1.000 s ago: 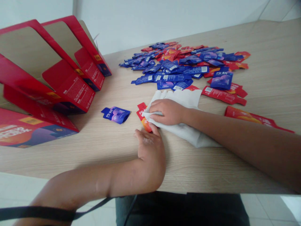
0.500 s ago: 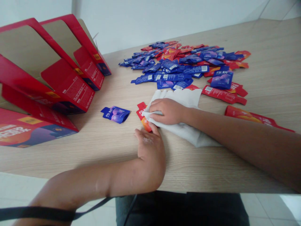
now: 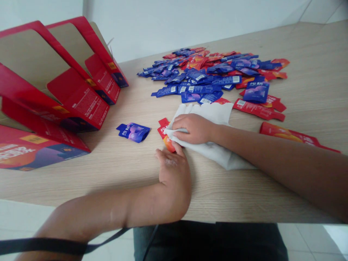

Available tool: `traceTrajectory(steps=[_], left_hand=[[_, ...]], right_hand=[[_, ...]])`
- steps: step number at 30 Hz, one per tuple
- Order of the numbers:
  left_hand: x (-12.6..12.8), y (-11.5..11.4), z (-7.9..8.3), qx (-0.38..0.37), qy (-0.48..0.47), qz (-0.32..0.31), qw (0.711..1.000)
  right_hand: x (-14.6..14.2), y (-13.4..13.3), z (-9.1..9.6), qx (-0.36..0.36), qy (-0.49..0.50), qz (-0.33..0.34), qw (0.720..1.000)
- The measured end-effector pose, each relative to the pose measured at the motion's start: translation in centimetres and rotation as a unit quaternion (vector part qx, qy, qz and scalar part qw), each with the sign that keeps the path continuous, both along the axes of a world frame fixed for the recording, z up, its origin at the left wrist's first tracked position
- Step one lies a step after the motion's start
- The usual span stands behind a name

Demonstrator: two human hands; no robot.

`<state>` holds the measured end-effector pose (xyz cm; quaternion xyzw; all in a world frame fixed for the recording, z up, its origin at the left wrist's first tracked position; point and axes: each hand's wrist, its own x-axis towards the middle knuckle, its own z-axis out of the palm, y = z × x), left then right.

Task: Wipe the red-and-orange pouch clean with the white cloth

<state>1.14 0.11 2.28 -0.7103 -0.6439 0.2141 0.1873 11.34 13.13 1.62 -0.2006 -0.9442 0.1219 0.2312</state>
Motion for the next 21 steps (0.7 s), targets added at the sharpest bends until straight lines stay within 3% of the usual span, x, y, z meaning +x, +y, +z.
traceTrajectory(steps=[11, 21], left_hand=[[0.08, 0.06, 0.02, -0.002, 0.031, -0.003, 1.0], [0.01, -0.09, 0.03, 0.014, 0.002, -0.007, 1.0]], right_hand=[[0.0, 0.02, 0.01, -0.002, 0.0, 0.001, 1.0], [0.03, -0.03, 0.09, -0.003, -0.001, -0.002, 1.0]])
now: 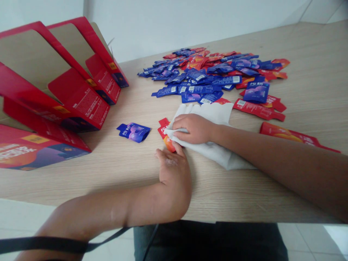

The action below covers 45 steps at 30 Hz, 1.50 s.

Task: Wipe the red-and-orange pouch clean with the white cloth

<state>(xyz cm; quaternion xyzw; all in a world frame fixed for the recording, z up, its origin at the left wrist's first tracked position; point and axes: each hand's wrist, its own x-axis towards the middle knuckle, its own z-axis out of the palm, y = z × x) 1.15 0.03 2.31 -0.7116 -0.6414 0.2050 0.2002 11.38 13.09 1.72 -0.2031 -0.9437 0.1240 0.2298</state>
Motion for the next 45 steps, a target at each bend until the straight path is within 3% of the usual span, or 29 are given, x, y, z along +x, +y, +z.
traceTrajectory(steps=[14, 37, 45], left_hand=[[-0.05, 0.02, -0.15, -0.013, 0.013, 0.0, 1.0], [0.0, 0.1, 0.01, -0.005, -0.056, 0.015, 0.998], [0.05, 0.07, 0.12, -0.007, 0.015, 0.006, 1.0]], right_hand=[[-0.06, -0.04, 0.02, -0.001, -0.002, -0.001, 1.0], [-0.1, -0.04, 0.0, -0.003, -0.003, -0.001, 1.0], [-0.11, -0.01, -0.04, -0.005, -0.002, -0.001, 1.0]])
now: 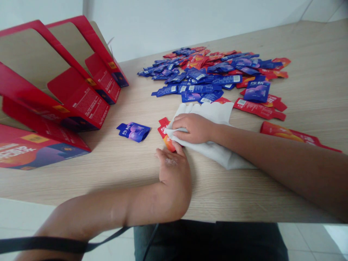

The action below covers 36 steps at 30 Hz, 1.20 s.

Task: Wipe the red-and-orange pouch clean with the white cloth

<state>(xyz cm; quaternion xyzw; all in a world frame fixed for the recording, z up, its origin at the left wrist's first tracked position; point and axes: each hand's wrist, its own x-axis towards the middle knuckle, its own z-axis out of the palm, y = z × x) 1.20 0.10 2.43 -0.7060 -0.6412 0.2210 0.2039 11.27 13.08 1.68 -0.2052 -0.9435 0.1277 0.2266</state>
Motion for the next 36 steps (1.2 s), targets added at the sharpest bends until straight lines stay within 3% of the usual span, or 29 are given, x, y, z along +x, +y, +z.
traceTrajectory(steps=[36], left_hand=[[0.11, 0.11, 0.11, -0.029, 0.016, 0.006, 0.999]], right_hand=[[-0.01, 0.04, -0.01, 0.007, -0.005, 0.003, 1.0]])
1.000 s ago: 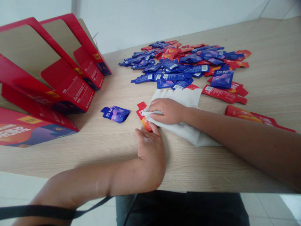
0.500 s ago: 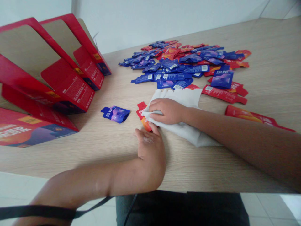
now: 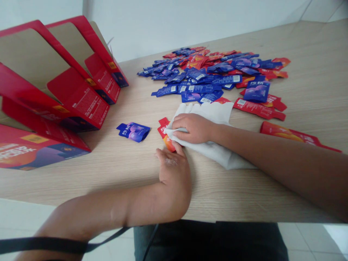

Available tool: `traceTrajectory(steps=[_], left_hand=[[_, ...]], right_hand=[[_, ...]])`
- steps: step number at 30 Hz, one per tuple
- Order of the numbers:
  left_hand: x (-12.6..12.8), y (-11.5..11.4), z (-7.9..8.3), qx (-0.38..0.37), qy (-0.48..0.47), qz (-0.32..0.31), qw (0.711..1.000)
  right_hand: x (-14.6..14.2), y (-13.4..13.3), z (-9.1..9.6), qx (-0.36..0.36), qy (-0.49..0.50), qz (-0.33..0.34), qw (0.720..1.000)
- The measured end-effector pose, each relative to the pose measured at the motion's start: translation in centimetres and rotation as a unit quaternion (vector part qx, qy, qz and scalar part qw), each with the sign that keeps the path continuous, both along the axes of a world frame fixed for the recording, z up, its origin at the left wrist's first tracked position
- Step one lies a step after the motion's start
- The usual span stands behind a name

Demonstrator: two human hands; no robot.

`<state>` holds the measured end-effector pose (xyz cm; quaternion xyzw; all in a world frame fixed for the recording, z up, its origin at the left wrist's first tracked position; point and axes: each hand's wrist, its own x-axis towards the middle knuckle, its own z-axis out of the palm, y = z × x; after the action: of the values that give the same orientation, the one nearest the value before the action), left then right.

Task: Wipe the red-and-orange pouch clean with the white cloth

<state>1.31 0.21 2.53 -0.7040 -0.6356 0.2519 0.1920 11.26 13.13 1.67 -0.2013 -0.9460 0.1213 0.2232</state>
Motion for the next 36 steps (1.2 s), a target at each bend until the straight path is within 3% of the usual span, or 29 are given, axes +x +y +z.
traceTrajectory(steps=[36], left_hand=[[-0.2, -0.06, -0.35, 0.032, -0.052, -0.006, 0.998]], right_hand=[[0.02, 0.01, -0.09, -0.007, -0.001, -0.009, 1.0]])
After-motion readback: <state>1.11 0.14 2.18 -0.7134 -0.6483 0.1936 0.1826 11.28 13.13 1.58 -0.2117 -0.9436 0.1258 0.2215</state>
